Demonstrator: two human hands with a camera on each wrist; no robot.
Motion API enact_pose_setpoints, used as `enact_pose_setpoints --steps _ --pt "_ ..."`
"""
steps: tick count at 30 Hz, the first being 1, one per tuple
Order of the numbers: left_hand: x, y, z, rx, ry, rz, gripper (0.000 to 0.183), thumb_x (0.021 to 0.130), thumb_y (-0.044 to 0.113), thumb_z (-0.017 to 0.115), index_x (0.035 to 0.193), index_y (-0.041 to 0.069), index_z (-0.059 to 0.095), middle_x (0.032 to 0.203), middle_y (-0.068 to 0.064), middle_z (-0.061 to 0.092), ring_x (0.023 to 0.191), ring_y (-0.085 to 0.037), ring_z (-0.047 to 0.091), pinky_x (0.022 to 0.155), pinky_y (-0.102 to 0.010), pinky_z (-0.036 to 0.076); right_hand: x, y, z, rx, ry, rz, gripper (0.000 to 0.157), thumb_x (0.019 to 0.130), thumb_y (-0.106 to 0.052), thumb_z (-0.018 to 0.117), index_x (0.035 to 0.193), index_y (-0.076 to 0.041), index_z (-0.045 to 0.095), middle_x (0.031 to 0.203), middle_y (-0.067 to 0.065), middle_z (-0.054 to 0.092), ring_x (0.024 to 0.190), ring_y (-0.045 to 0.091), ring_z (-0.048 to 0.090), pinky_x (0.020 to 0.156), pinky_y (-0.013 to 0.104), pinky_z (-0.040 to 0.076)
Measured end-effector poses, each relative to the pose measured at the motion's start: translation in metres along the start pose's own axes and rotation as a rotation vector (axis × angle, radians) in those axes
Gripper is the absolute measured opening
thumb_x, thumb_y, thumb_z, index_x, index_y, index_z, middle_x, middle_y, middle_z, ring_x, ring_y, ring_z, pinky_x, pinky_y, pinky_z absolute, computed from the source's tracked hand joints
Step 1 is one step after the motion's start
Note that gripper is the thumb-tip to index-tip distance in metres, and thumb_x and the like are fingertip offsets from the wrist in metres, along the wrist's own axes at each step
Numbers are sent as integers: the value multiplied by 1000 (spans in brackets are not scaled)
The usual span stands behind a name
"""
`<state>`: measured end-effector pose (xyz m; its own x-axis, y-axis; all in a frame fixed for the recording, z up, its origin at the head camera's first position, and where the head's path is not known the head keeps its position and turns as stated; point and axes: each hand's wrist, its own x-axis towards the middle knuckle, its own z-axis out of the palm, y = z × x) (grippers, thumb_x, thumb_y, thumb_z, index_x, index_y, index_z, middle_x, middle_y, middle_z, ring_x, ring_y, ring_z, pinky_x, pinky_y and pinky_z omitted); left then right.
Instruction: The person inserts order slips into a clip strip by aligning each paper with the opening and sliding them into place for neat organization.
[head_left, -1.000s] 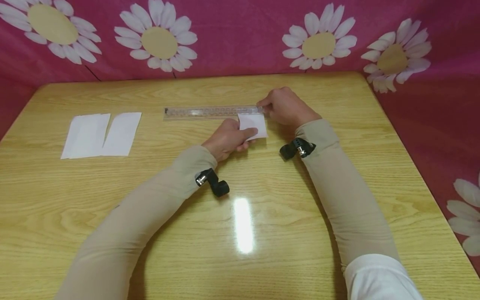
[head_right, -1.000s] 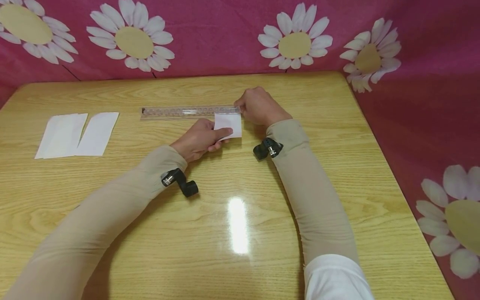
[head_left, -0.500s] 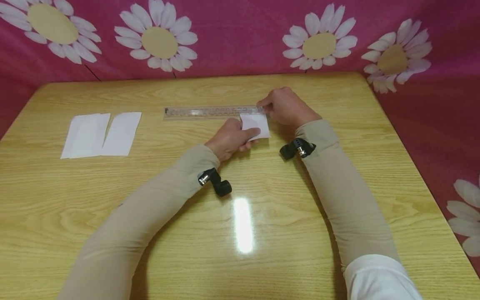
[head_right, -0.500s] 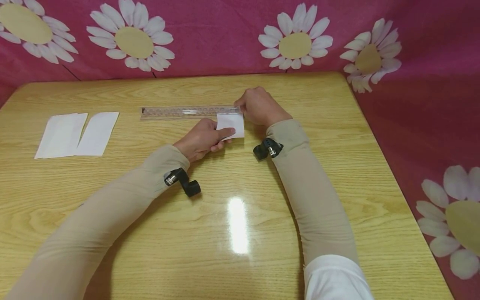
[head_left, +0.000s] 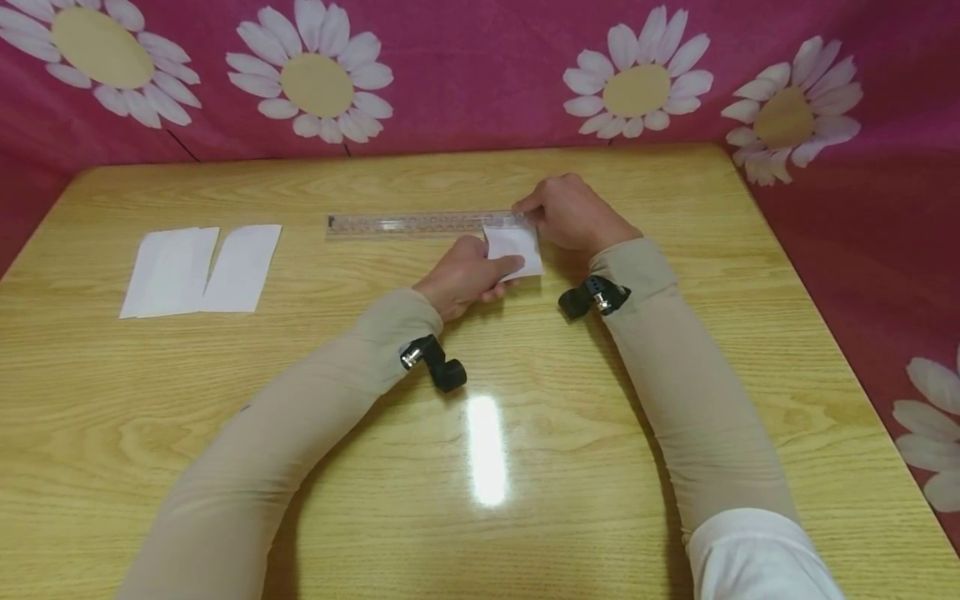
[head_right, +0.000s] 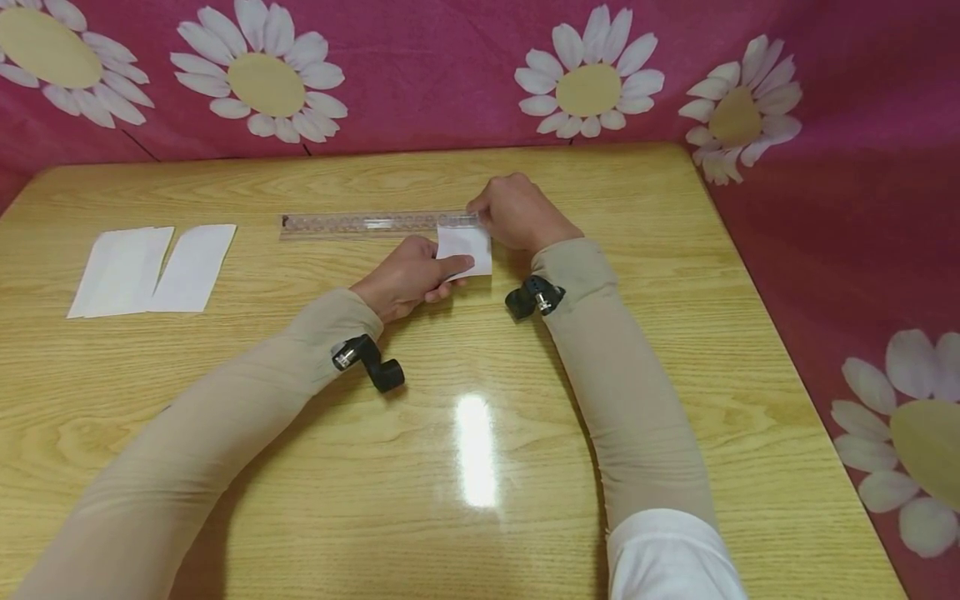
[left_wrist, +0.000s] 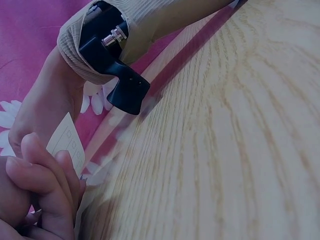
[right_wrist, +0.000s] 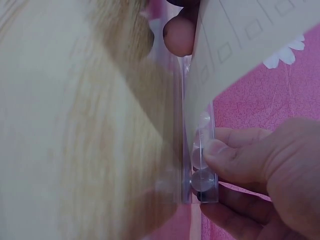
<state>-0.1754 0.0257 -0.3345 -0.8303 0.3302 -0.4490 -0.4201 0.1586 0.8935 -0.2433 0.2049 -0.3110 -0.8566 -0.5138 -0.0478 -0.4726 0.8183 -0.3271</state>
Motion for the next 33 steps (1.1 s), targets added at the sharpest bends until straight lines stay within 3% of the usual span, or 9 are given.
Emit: enact_pose_setpoints --steps 19,33 --pt "5 3 5 8 -7 -14 30 105 12 60 127 -8 57 70 -3 64 45 -3 46 43 -15 37 0 1 0 1 -9 -2 36 103 -4 51 132 -9 70 131 15 72 117 32 67 102 44 54" --pt "6 3 6 38 -2 -16 28 104 14 61 124 -6 58 70 -2 65 44 -3 46 43 -16 37 0 1 0 10 -25 10 36 102 -3 50 134 -8 69 132 17 71 120 33 66 103 44 53"
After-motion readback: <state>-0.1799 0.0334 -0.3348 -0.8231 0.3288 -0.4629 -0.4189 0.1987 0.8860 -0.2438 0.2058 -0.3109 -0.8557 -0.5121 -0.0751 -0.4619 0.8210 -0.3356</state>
